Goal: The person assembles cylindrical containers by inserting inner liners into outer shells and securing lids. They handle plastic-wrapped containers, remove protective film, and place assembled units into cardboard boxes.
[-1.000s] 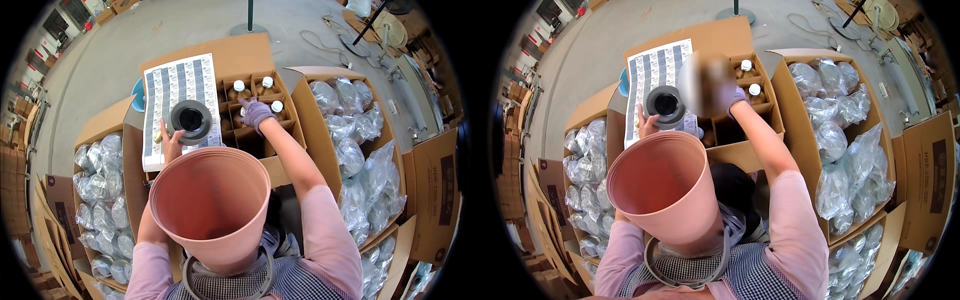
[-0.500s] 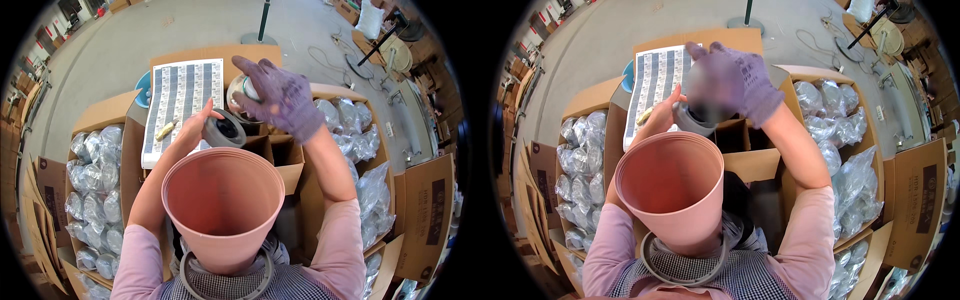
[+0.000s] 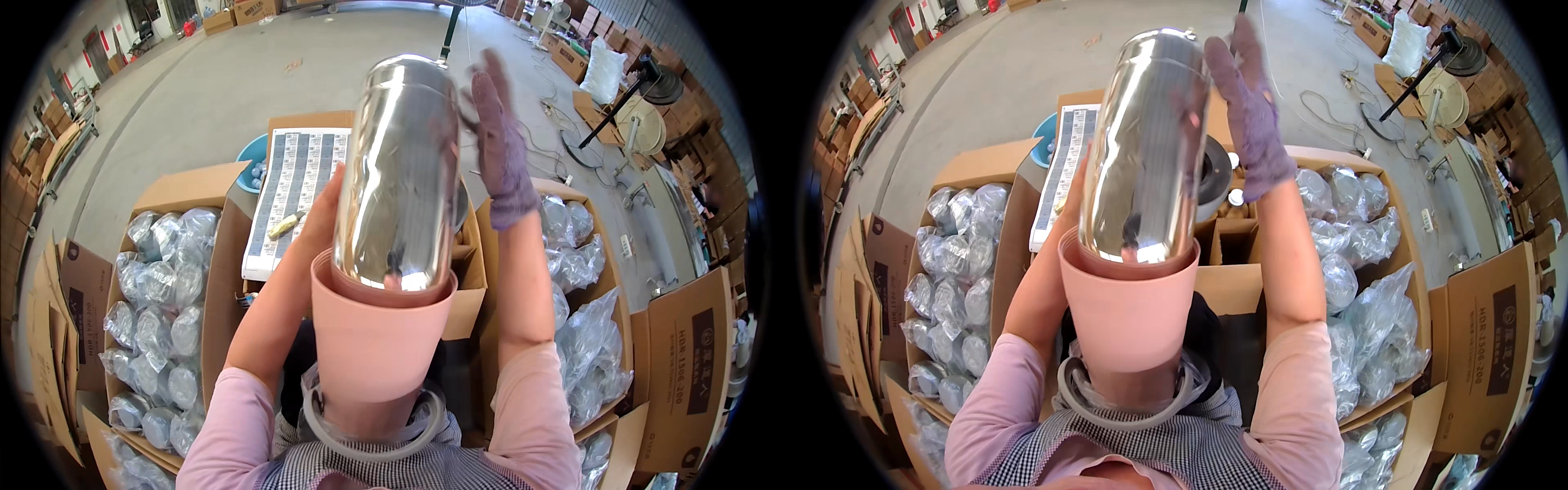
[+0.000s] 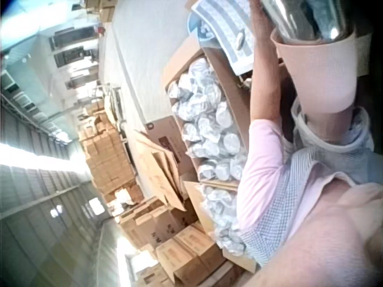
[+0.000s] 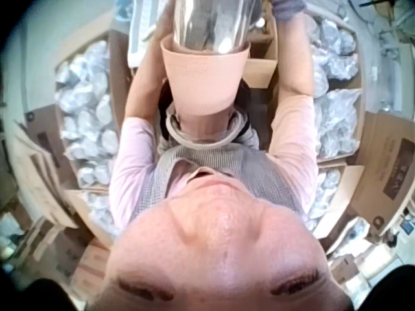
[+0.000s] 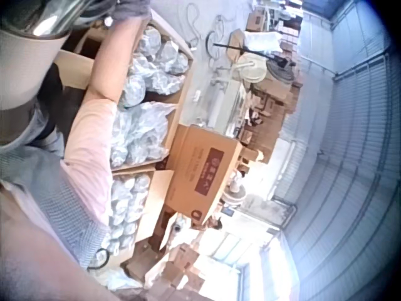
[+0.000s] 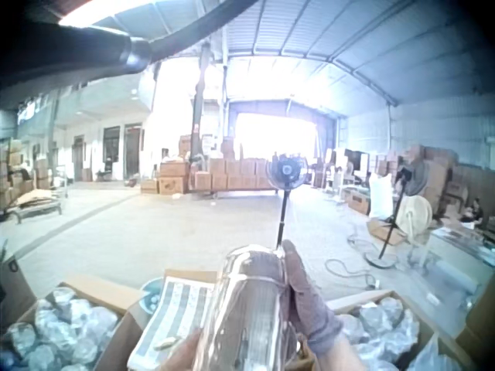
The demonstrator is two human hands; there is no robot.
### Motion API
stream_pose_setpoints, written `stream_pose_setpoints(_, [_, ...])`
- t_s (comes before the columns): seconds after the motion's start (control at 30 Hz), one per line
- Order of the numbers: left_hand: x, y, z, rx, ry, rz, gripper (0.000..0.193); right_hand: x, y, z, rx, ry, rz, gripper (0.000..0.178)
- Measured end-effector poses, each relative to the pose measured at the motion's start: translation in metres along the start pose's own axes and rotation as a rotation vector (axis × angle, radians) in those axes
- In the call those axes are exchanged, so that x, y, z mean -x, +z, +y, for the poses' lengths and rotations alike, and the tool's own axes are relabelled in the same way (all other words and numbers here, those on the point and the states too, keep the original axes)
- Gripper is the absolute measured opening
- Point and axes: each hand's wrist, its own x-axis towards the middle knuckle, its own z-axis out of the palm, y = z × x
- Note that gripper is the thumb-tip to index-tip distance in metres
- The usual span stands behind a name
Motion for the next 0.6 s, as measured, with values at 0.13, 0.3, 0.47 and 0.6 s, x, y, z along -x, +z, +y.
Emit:
stream_pose_setpoints(0.13, [0.031, -0.032, -0.017, -0.224, 0.092, 0.106, 0.062, 0.035, 0.007, -0.013, -0.126, 0.313, -0.253, 0.069])
stream_pose_setpoints(0.3, [0.051, -0.038, -0.026, -0.473, 0.258, 0.145, 0.072, 0.086, 0.011, -0.044, -0.302, 0.643, -0.373, 0.069])
stream_pose_setpoints(0.47, [0.064, -0.012, -0.018, -0.722, 0.354, 0.151, 0.063, 0.077, 0.005, -0.065, 0.185, 0.579, -0.806, 0.078])
stream_pose_setpoints(0.6, [0.064, 0.0, -0.016, -0.936, 0.47, 0.227, 0.053, 0.062, -0.005, -0.053, 0.116, 0.563, -0.978, 0.066])
